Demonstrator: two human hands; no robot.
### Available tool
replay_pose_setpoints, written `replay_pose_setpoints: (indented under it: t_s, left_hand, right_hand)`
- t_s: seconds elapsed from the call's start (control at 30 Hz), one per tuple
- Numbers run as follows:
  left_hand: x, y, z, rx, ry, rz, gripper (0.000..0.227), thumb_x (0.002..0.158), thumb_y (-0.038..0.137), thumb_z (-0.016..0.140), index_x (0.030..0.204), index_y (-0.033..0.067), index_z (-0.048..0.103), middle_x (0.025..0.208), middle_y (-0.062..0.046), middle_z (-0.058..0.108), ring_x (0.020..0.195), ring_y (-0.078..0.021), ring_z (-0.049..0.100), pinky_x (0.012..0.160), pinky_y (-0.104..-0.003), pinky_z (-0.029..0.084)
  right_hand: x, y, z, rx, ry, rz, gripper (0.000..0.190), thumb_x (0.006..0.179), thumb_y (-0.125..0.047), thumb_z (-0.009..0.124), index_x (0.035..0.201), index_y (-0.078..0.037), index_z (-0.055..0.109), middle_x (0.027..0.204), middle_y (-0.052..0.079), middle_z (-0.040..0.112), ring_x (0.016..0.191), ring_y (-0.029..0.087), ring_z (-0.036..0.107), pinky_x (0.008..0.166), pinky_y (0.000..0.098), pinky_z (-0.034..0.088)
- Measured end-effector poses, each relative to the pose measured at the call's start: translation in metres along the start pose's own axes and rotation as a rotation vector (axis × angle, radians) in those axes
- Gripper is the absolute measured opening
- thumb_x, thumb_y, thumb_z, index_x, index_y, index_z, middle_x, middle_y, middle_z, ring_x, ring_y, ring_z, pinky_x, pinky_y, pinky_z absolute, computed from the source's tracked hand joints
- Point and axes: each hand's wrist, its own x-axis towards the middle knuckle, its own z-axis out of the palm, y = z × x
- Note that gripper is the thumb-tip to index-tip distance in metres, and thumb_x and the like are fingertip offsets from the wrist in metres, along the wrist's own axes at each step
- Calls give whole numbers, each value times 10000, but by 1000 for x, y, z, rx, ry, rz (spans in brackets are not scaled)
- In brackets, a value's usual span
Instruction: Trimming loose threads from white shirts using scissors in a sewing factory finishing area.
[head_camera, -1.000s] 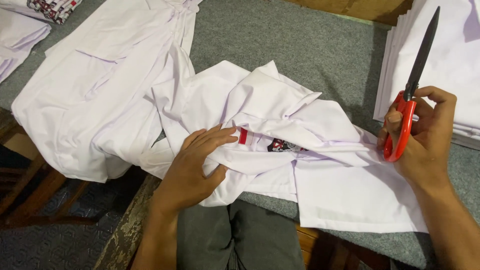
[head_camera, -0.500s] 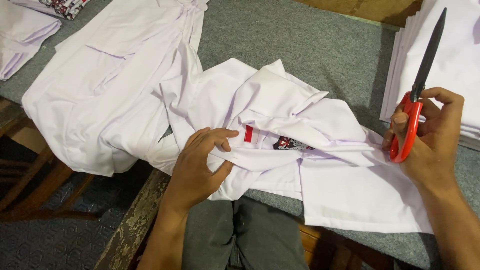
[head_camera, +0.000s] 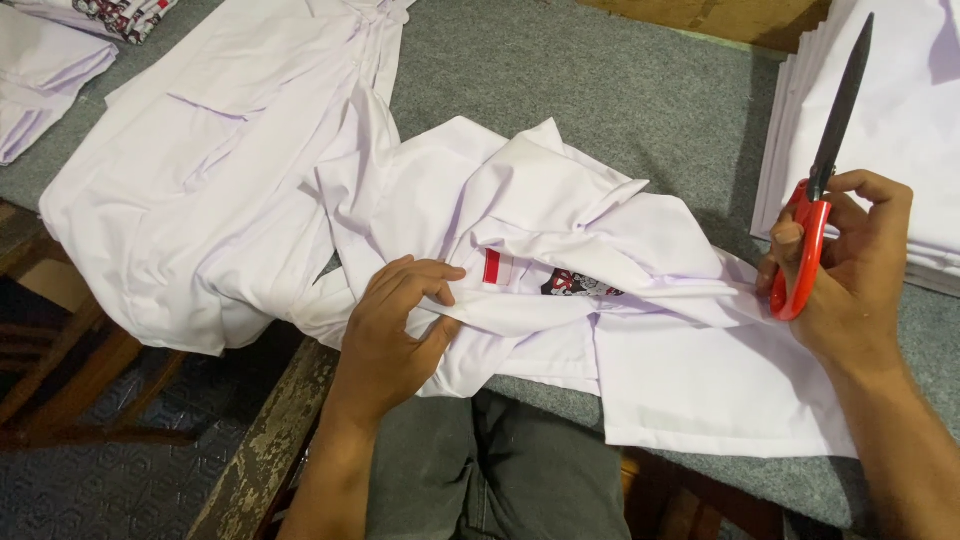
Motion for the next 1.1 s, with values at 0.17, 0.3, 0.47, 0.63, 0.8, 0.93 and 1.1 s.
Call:
replay_pose_setpoints:
  t_s: [0.17,0.3,0.47,0.63,0.8,0.93,1.1]
  left_hand:
    - [-4,-4,3,-27,62,11,203,809,-20,701,942,81,585,1107,-76,744,1089,-257,694,1119,-472,467]
    - [-6,-4,6,-41,150,64,204,842,-59,702,941,84,595,1043,-58,754,1058,-257,707,1095,-474,497]
    - [-8,-11,7,-22,247,160,233,852,-59,810,987,57,660,947,-53,720,994,-262,658,931,-369,557]
    - [-8,-12,-1,-42,60,38,143,843,50,671,984,72,680,944,-8,702,1070,-254,590,975,-370,468]
    - [-3,-9,-4,-11,26,62,210,907,255,659,933,48,683,918,-7,703,1064,-250,579,967,-384,438]
    - [-5,-14,-2,-36,-1,3,168,881,220,763,939,95,668,911,16,667,1018,-224,575,952,-371,420]
    - [-6,-17,-5,-65,-50,-12,189,850,99,770,982,130,639,903,45,633,1018,-201,569,962,-362,396]
  right_hand:
    - [0,4,-2,14,-10,-12,337,1115,12,494,1303,-122,249,1059,199,467,490,243,462,493,343,440]
    - [-8,6,-3,42,15,-41,382,1112,54,529,1312,-125,258,1072,203,475,567,202,415,539,325,459]
    - [-24,-9,-13,-306,-155,-358,716,830,4,775,1358,58,295,1122,281,518,836,286,605,658,354,552]
    - [-39,-39,25,-620,-454,-332,779,635,-385,886,1260,-87,528,841,43,705,529,162,674,485,301,564]
    - [-40,-48,63,-737,-746,-391,664,823,-522,737,1342,-178,507,748,-110,717,396,194,654,383,350,504]
    - [-38,-52,69,-739,-825,-421,593,806,-521,735,1299,-231,578,652,-43,687,413,251,633,420,360,496]
    - [-51,-49,63,-861,-841,-312,729,700,-647,787,1300,-290,576,774,-49,757,498,308,735,453,422,531]
